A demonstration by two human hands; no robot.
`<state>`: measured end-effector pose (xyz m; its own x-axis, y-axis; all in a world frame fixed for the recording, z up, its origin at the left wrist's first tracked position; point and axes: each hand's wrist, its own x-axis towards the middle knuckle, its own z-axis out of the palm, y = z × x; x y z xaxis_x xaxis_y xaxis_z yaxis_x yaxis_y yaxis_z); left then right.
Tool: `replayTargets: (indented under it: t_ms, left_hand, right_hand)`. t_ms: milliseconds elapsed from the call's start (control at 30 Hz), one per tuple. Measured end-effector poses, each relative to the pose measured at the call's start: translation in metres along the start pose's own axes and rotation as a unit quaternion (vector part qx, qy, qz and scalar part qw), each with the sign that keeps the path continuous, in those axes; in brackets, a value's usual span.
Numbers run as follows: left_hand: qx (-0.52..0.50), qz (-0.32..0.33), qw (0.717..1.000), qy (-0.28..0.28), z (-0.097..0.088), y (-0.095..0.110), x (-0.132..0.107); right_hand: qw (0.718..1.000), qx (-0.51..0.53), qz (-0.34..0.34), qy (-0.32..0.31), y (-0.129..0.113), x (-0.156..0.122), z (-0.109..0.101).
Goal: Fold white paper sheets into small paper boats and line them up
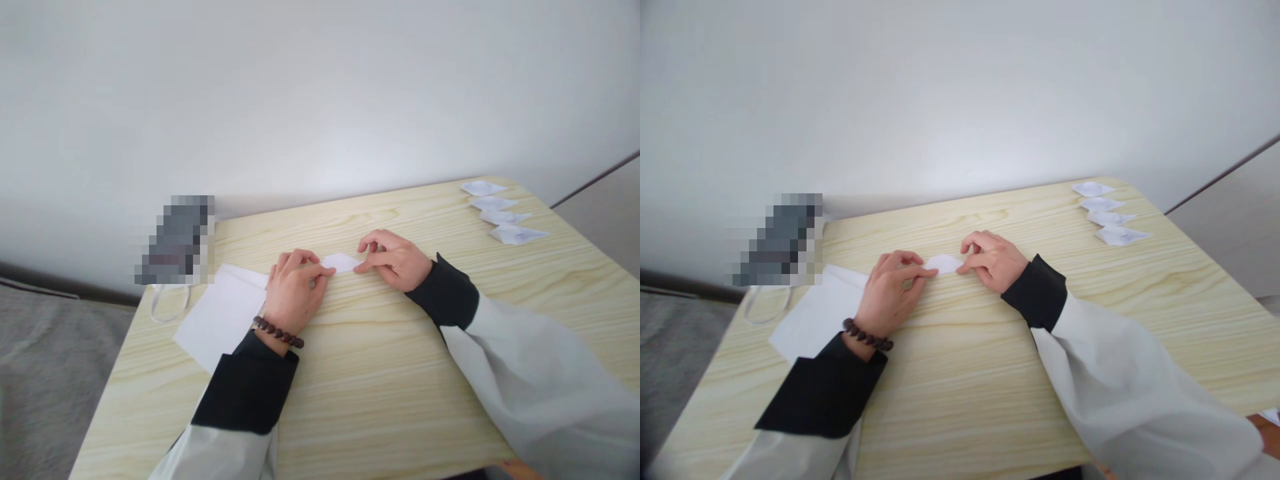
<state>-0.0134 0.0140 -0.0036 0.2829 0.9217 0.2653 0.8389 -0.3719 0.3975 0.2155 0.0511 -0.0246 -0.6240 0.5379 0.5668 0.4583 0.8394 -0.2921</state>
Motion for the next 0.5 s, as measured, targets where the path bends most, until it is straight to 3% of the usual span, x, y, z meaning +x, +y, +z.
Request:
replayTargets:
  t_ms: [300,500]
  left_hand:
    - [-0.004,0.02,1.0,-0.003,0.001,-0.002,-0.001]
    - [-0.008,0.037,0.999,-0.004,0.0,-0.003,0.0]
  right_hand:
    - [0.999,0.009,0.018,0.028,0.003,-0.003,-0.005]
    - [1.0,-0.011,-0.015,-0.014,-0.009,0.002,0.005]
